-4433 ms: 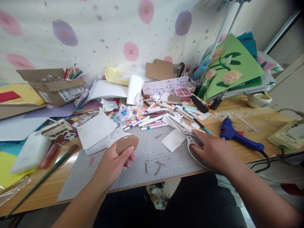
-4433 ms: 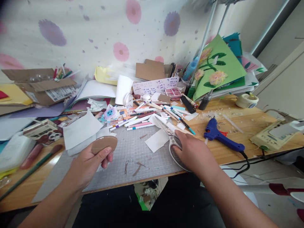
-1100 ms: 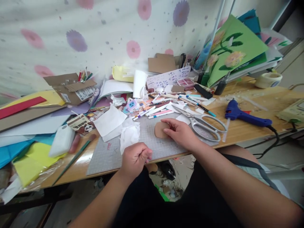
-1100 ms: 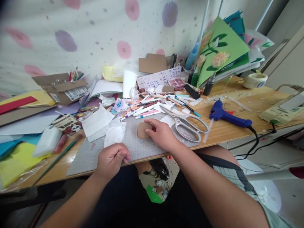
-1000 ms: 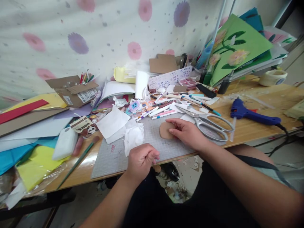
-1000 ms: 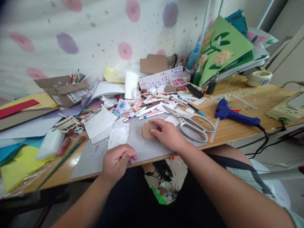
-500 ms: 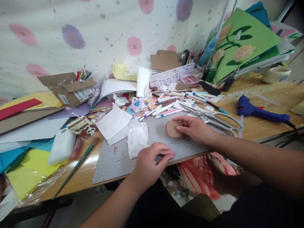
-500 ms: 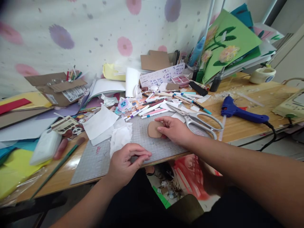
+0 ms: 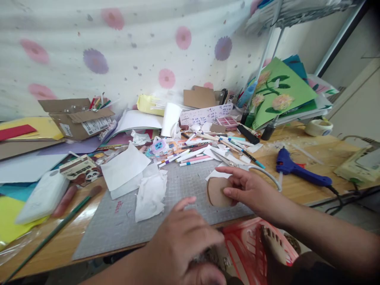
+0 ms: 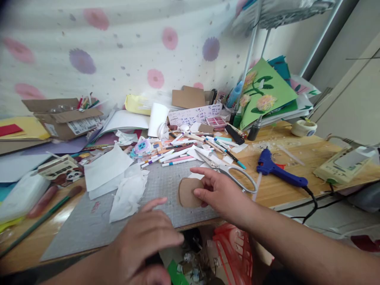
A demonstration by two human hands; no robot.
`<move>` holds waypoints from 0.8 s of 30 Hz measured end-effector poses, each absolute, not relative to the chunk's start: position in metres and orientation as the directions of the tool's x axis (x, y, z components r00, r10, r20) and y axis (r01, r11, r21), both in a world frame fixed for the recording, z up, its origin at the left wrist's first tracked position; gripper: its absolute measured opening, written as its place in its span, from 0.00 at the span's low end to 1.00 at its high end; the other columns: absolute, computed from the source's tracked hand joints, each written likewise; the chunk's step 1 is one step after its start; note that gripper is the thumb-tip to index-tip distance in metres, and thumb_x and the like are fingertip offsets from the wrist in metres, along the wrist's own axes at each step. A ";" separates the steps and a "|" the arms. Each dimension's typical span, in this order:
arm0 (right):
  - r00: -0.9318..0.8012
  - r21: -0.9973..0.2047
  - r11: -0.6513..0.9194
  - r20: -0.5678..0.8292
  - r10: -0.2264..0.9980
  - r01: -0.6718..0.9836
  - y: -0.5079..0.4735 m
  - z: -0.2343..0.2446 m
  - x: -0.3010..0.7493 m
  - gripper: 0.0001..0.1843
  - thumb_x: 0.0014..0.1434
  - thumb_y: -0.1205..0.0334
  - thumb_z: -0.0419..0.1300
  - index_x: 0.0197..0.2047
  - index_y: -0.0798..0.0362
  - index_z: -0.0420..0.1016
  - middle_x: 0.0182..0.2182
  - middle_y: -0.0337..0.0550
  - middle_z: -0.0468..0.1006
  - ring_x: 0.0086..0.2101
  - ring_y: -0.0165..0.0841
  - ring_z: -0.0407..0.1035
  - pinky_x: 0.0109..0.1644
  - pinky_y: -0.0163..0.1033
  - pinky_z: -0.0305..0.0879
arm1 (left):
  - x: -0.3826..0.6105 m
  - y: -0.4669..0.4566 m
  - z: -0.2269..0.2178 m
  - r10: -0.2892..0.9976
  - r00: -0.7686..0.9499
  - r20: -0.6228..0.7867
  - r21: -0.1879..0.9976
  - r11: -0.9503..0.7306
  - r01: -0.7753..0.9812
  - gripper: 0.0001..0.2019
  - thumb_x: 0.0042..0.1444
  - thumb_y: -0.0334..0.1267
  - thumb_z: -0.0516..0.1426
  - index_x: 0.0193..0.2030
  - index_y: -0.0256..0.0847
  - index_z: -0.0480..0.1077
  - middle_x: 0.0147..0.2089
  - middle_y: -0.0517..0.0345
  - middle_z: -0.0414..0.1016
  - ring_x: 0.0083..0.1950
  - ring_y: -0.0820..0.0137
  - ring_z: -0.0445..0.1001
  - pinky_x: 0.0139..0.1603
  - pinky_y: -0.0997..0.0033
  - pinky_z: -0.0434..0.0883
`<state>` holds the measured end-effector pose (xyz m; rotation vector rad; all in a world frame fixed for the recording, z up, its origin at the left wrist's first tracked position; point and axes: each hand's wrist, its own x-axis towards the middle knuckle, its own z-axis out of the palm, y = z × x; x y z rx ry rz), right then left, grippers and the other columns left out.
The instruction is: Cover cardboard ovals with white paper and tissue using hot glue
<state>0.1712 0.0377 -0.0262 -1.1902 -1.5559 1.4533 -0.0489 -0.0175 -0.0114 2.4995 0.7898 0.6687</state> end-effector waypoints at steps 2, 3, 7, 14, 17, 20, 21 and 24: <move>-0.364 -0.991 -0.053 -0.096 0.927 0.126 0.036 -0.025 0.173 0.28 0.51 0.66 0.59 0.56 0.50 0.63 0.21 0.29 0.62 0.23 0.28 0.63 0.28 0.34 0.60 | -0.044 0.000 -0.003 0.807 0.493 0.326 0.688 -0.560 0.462 0.09 0.56 0.44 0.56 0.43 0.46 0.69 0.36 0.55 0.76 0.38 0.65 0.74 0.46 0.63 0.69; -0.368 -0.991 -0.060 -0.100 0.924 0.120 0.036 -0.025 0.174 0.27 0.51 0.66 0.59 0.56 0.50 0.63 0.21 0.29 0.62 0.23 0.28 0.63 0.28 0.34 0.59 | -0.041 0.010 0.001 0.880 0.397 0.259 0.774 -0.435 0.459 0.08 0.56 0.42 0.55 0.42 0.46 0.68 0.35 0.56 0.75 0.37 0.66 0.73 0.41 0.66 0.70; -0.362 -0.984 -0.084 -0.135 0.922 0.155 0.037 -0.028 0.177 0.22 0.51 0.66 0.59 0.51 0.50 0.64 0.21 0.29 0.63 0.23 0.27 0.60 0.27 0.33 0.55 | -0.032 0.049 0.004 0.866 0.490 -0.099 0.952 -0.061 0.300 0.06 0.53 0.37 0.57 0.38 0.42 0.66 0.30 0.61 0.70 0.31 0.70 0.73 0.32 0.71 0.70; -0.344 -0.983 -0.166 -0.184 0.921 0.081 0.045 -0.033 0.170 0.17 0.50 0.64 0.60 0.45 0.49 0.68 0.22 0.30 0.65 0.25 0.28 0.60 0.29 0.33 0.54 | -0.032 0.069 -0.013 0.815 0.546 -0.195 0.973 0.092 0.210 0.09 0.51 0.34 0.58 0.40 0.42 0.66 0.27 0.66 0.67 0.25 0.74 0.72 0.29 0.72 0.69; -0.330 -0.970 -0.239 -0.238 0.914 0.038 0.047 -0.033 0.163 0.17 0.49 0.62 0.62 0.44 0.50 0.69 0.24 0.32 0.68 0.25 0.28 0.62 0.30 0.34 0.57 | -0.036 0.068 -0.017 0.828 0.522 -0.203 0.977 0.134 0.168 0.05 0.52 0.35 0.57 0.37 0.40 0.66 0.26 0.65 0.69 0.25 0.74 0.72 0.28 0.72 0.69; -0.297 -0.970 -0.244 -0.239 0.925 0.021 0.049 -0.032 0.158 0.17 0.48 0.61 0.63 0.44 0.49 0.71 0.25 0.34 0.71 0.27 0.29 0.65 0.32 0.34 0.60 | -0.039 0.066 -0.019 0.843 0.494 -0.212 0.977 0.163 0.140 0.05 0.51 0.35 0.57 0.34 0.41 0.65 0.25 0.64 0.70 0.24 0.74 0.72 0.27 0.73 0.68; -0.287 -0.973 -0.231 -0.228 0.930 0.025 0.050 -0.032 0.157 0.17 0.48 0.61 0.63 0.43 0.49 0.72 0.27 0.35 0.73 0.29 0.30 0.66 0.33 0.35 0.62 | -0.040 0.066 -0.019 0.847 0.488 -0.211 0.977 0.165 0.136 0.05 0.51 0.35 0.58 0.34 0.41 0.64 0.25 0.65 0.70 0.24 0.74 0.73 0.27 0.73 0.68; -0.274 -0.980 -0.193 -0.200 0.941 0.054 0.052 -0.035 0.156 0.15 0.49 0.61 0.62 0.43 0.48 0.74 0.29 0.38 0.75 0.32 0.33 0.69 0.36 0.37 0.65 | -0.042 0.067 -0.021 0.857 0.472 -0.207 0.978 0.168 0.123 0.06 0.51 0.37 0.58 0.34 0.41 0.63 0.24 0.65 0.69 0.24 0.73 0.72 0.28 0.73 0.68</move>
